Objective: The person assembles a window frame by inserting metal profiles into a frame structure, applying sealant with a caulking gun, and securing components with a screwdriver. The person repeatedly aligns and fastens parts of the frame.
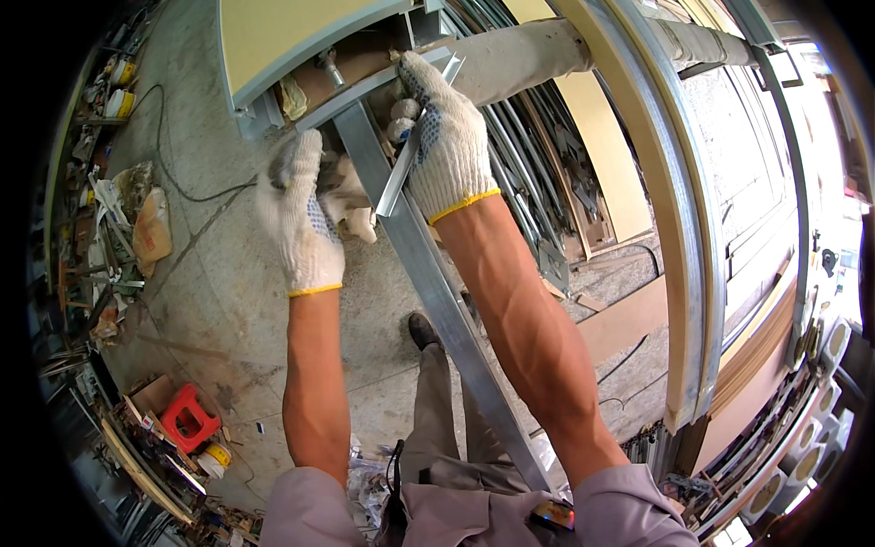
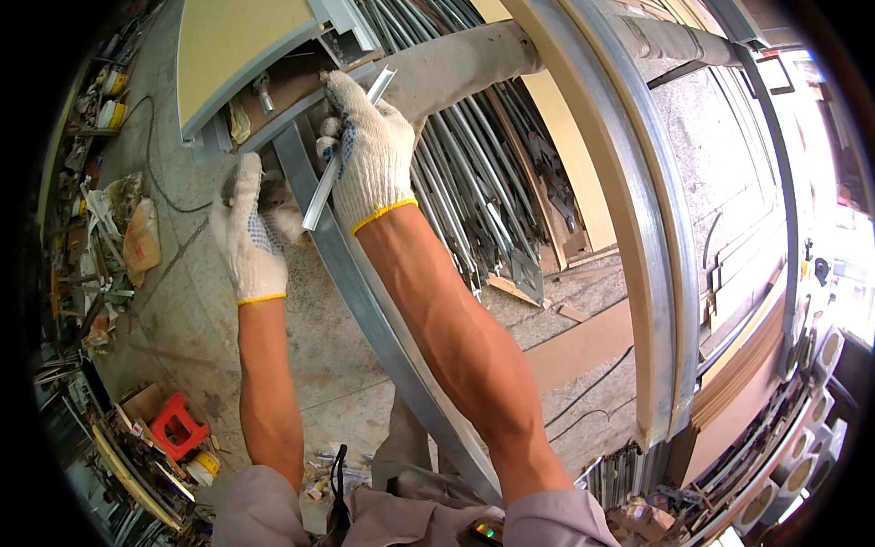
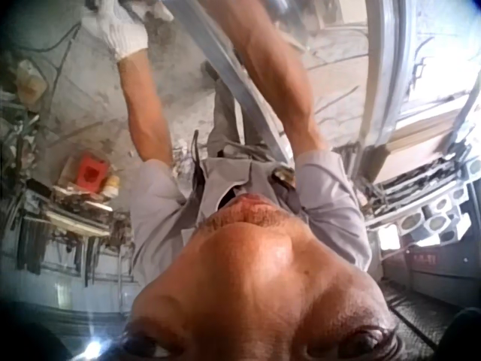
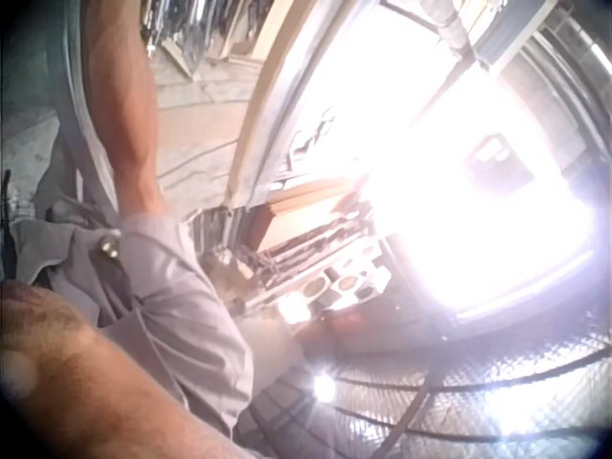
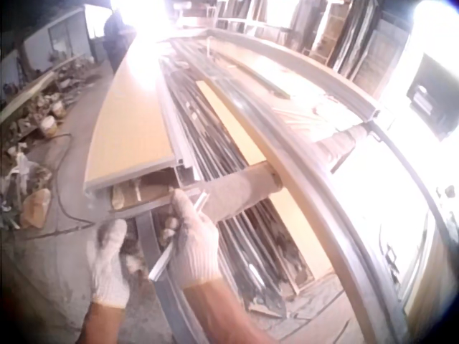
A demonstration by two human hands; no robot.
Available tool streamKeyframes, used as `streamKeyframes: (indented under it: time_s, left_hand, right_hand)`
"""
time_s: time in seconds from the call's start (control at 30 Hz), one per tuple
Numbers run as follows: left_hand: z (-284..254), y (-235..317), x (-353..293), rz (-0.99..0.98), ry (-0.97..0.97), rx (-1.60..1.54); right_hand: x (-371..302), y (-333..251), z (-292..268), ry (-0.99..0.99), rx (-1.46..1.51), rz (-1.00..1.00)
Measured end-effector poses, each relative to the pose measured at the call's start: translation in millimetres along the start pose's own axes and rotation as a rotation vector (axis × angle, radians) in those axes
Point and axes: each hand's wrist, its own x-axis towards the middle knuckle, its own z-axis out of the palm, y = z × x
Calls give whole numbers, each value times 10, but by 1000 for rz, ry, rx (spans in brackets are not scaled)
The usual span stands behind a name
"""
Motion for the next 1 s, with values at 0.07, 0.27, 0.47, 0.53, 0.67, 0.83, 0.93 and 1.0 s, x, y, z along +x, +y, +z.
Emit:
streamKeyframes:
  time_s: [0.07,0.27,0.47,0.53,0.67,0.83,0.93,1.0]
  left_hand:
    - [-22,-16,40,-115,-46,-127]
    - [-13,-83,200,-383,-58,-180]
    - [36,-129,267,-376,-96,-316]
    - [-11,-169,349,-348,-138,-324]
    - [55,-127,350,-406,-153,-382]
    - [76,-114,234,-382,-171,-438]
    - [194,-168,174,-247,59,-355]
    - [298,-152,95,-195,137,-374]
  right_hand:
    - [-15,11,15,4,-10,-13]
    - [-32,91,37,29,-42,-28]
    - [-46,70,40,-8,-55,-82]
    - [-34,70,40,-28,-25,-86]
    - [-9,54,31,-36,-6,-95]
    - [26,125,8,-60,-26,-104]
    - [76,120,-20,-102,-96,-97]
    - [45,88,-29,-104,-44,-36]
